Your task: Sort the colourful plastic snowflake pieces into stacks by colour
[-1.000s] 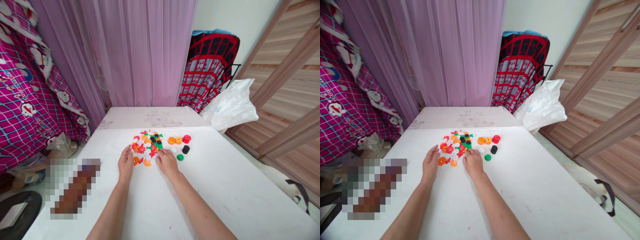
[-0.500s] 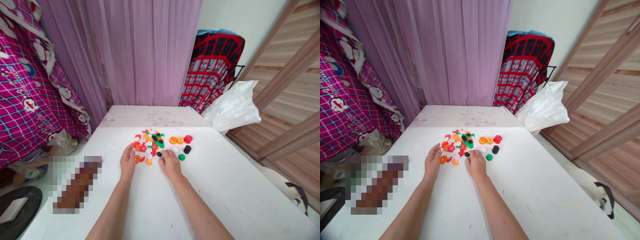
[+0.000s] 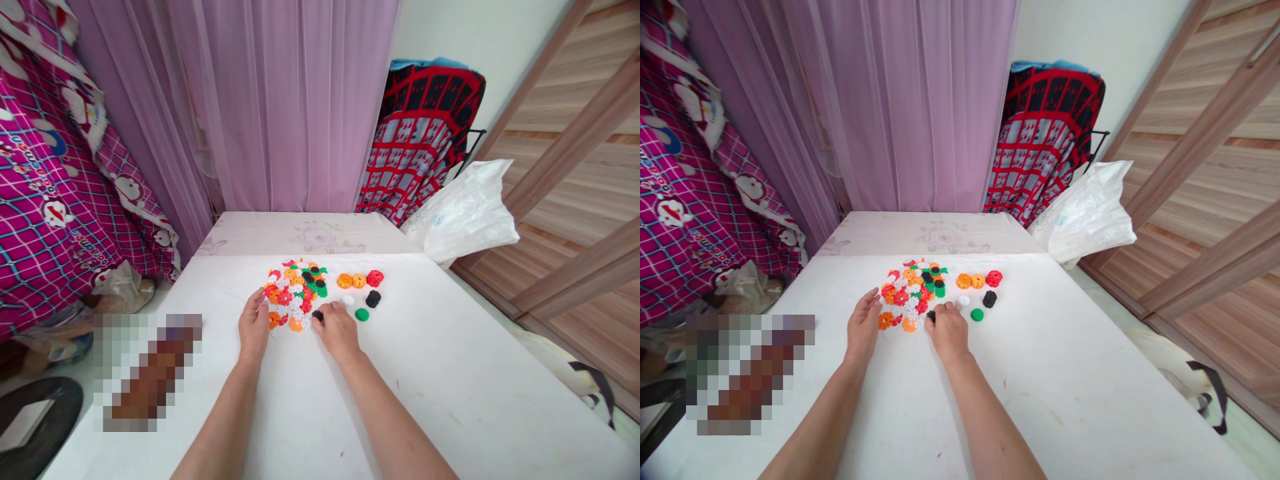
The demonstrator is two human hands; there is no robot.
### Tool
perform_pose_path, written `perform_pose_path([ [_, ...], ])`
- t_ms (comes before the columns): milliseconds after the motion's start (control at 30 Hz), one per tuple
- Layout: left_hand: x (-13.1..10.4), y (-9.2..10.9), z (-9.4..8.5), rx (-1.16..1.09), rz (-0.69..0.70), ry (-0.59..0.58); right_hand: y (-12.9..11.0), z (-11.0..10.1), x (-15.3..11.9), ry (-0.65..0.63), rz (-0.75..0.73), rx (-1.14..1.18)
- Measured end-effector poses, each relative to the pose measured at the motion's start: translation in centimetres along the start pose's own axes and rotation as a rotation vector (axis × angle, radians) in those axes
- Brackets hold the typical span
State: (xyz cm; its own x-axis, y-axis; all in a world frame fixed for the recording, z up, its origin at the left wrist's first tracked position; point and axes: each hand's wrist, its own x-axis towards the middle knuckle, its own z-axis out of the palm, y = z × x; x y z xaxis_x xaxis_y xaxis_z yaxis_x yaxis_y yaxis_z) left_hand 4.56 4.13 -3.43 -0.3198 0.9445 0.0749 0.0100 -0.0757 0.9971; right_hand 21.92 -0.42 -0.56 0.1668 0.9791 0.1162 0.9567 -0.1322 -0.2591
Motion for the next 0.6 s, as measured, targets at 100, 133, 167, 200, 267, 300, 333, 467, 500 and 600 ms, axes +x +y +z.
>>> perform_pose_path([
  [100,0.0,0.0,0.0,0.003,0.000,-0.006,2.4,-1.9,0.1,0.111,0.015,0.046],
  [133,0.0,0.1,0.0,0.002,0.002,-0.006,3.7,-2.6,0.4,0.169,0.050,0.062],
  [167,-0.1,0.1,0.0,0.000,0.004,-0.007,5.2,-3.4,0.8,0.212,0.102,0.071],
  [200,-0.1,0.1,-0.1,-0.001,0.005,-0.006,6.8,-4.1,1.3,0.237,0.157,0.068],
  [267,-0.1,0.2,-0.1,-0.003,0.002,-0.004,9.7,-5.1,2.1,0.245,0.245,0.034],
  [300,-0.1,0.2,-0.1,-0.003,-0.001,-0.003,10.9,-5.5,2.4,0.231,0.271,0.011],
  [333,-0.1,0.2,-0.1,-0.002,-0.004,-0.002,11.9,-5.7,2.7,0.217,0.278,-0.008],
  [467,-0.1,0.3,-0.1,0.007,-0.004,0.003,13.3,-5.6,3.1,0.172,0.240,-0.059],
  [500,-0.1,0.3,-0.1,0.010,-0.005,0.004,13.2,-5.5,3.2,0.162,0.229,-0.066],
  [600,0.0,0.2,-0.1,0.015,-0.007,0.004,12.8,-5.3,3.3,0.129,0.210,-0.076],
])
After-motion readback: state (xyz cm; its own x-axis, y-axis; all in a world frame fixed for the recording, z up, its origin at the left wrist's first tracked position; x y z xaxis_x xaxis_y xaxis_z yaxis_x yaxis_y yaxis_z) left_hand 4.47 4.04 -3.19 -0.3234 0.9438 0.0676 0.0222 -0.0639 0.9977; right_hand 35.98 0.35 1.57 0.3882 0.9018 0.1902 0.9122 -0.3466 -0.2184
